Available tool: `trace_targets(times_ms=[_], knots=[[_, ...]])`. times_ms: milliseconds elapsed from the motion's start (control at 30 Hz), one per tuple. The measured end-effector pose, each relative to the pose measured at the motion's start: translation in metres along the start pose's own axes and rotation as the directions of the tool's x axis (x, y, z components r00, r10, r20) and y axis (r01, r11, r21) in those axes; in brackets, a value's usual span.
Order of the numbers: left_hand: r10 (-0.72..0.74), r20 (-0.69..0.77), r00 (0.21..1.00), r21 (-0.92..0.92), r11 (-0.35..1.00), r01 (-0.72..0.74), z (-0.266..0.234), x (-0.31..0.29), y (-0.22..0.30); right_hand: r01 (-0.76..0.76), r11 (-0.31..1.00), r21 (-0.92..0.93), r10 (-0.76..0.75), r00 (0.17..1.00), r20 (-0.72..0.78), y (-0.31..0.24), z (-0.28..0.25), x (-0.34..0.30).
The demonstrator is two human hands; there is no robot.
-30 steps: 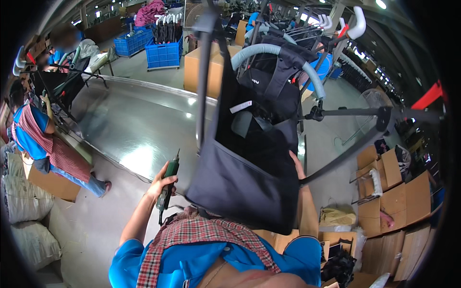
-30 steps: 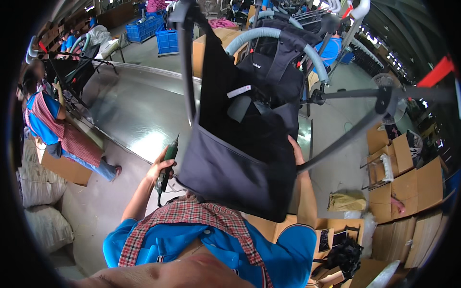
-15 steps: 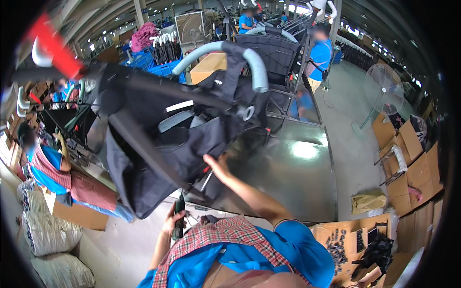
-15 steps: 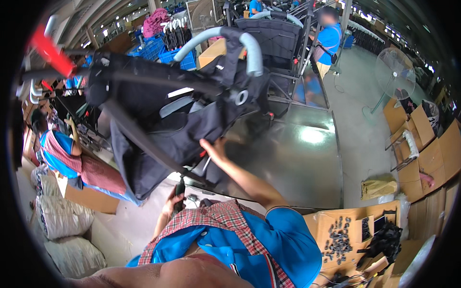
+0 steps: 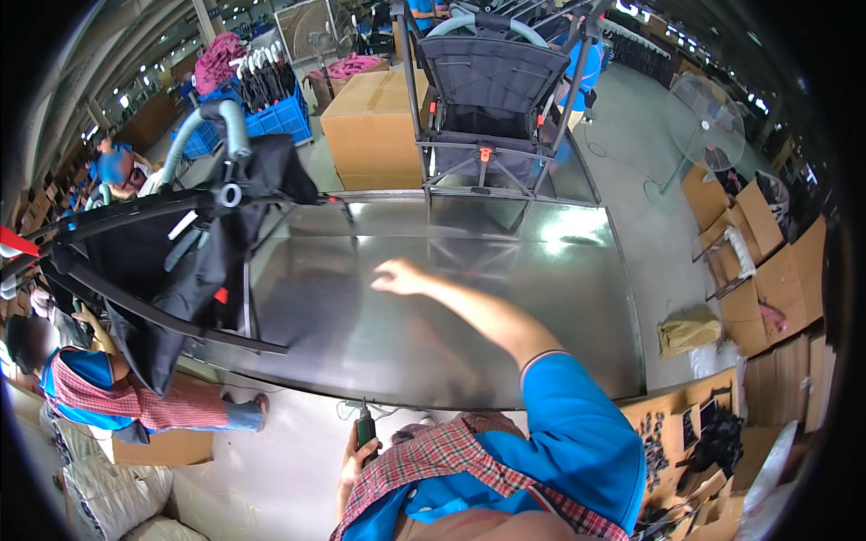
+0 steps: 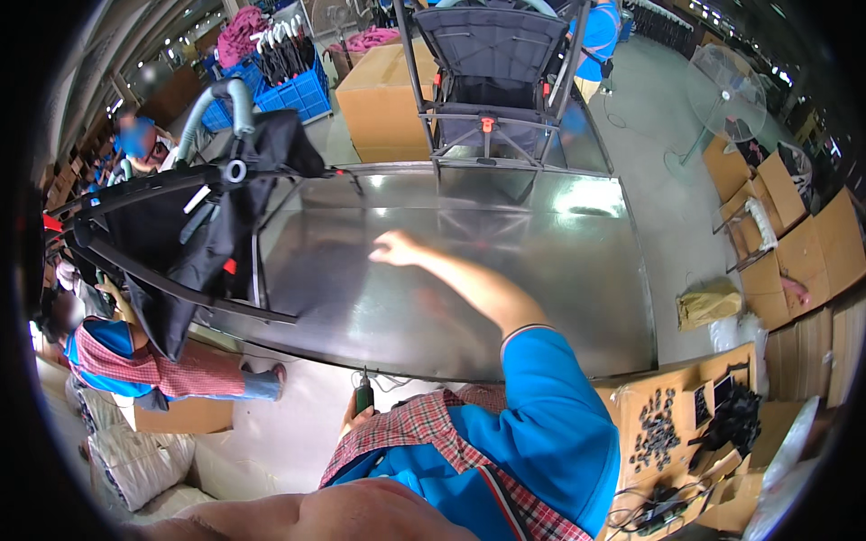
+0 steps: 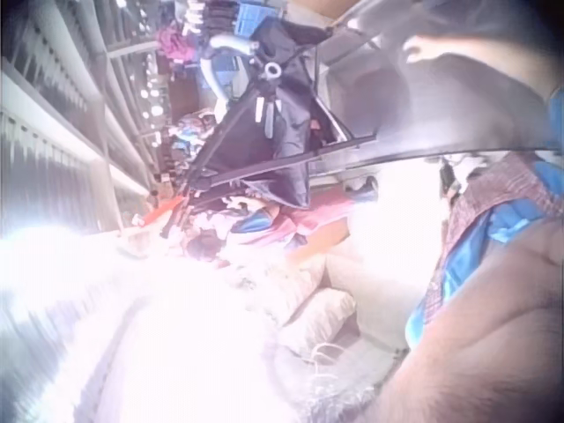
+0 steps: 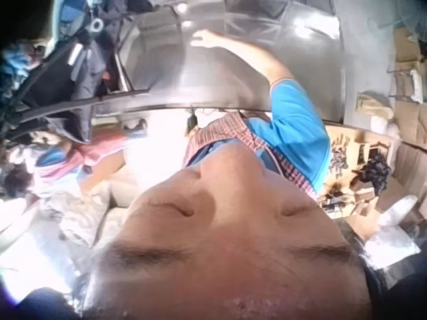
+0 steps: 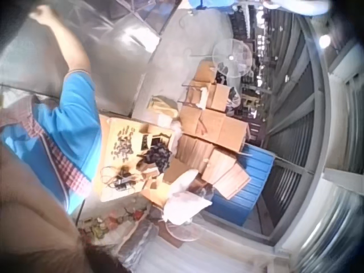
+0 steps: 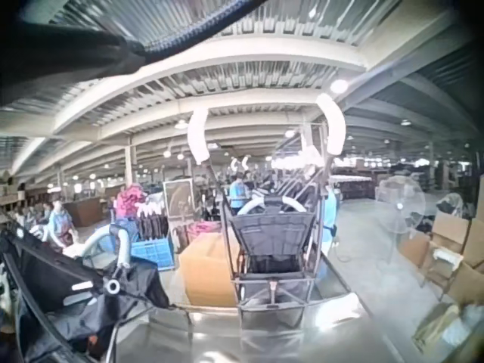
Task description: The person uses a corded electric screwdriver to attach fabric components to a stroller frame. They repeatedly pick up screws, position the fabric, and drive screws into the frame at multiple locations while working at a metal table.
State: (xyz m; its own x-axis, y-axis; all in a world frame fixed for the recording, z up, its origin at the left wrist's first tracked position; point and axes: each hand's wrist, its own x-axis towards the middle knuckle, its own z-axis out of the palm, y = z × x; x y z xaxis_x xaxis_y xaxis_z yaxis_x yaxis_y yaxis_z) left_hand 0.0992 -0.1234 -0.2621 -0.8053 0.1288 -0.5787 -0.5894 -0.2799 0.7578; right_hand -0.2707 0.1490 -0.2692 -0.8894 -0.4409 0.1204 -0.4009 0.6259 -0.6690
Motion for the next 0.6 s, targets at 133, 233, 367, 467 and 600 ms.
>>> trace_targets(times_ms=[133, 233, 367, 467, 600], knots=[[-0.132, -0.088, 0.987, -0.094, 0.988, 0.124, 0.033, 0.013, -0.013, -0.479, 0.835, 0.271, 0.545, 0.648, -0.533, 0.150, -0.144, -0.006], [-0.190, -0.079, 0.979, -0.038, 0.982, 0.187, 0.068, 0.037, 0.000, -0.446, 0.893, 0.060, 0.257, 0.397, -0.881, 0.222, -0.210, 0.009], [-0.133, -0.028, 0.991, -0.034, 0.991, 0.132, 0.104, 0.070, -0.014, -0.353, 0.935, 0.040, 0.257, 0.594, -0.763, 0.249, -0.244, 0.032], [-0.181, -0.013, 0.983, -0.060, 0.982, 0.180, 0.137, 0.067, -0.003, -0.308, 0.948, 0.078, 0.291, 0.746, -0.599, 0.240, -0.260, 0.020], [-0.045, 0.113, 0.993, 0.189, 0.982, 0.023, 0.117, 0.088, -0.031, -0.154, 0.988, 0.022, 0.113, 0.614, -0.781, 0.205, -0.234, -0.038]])
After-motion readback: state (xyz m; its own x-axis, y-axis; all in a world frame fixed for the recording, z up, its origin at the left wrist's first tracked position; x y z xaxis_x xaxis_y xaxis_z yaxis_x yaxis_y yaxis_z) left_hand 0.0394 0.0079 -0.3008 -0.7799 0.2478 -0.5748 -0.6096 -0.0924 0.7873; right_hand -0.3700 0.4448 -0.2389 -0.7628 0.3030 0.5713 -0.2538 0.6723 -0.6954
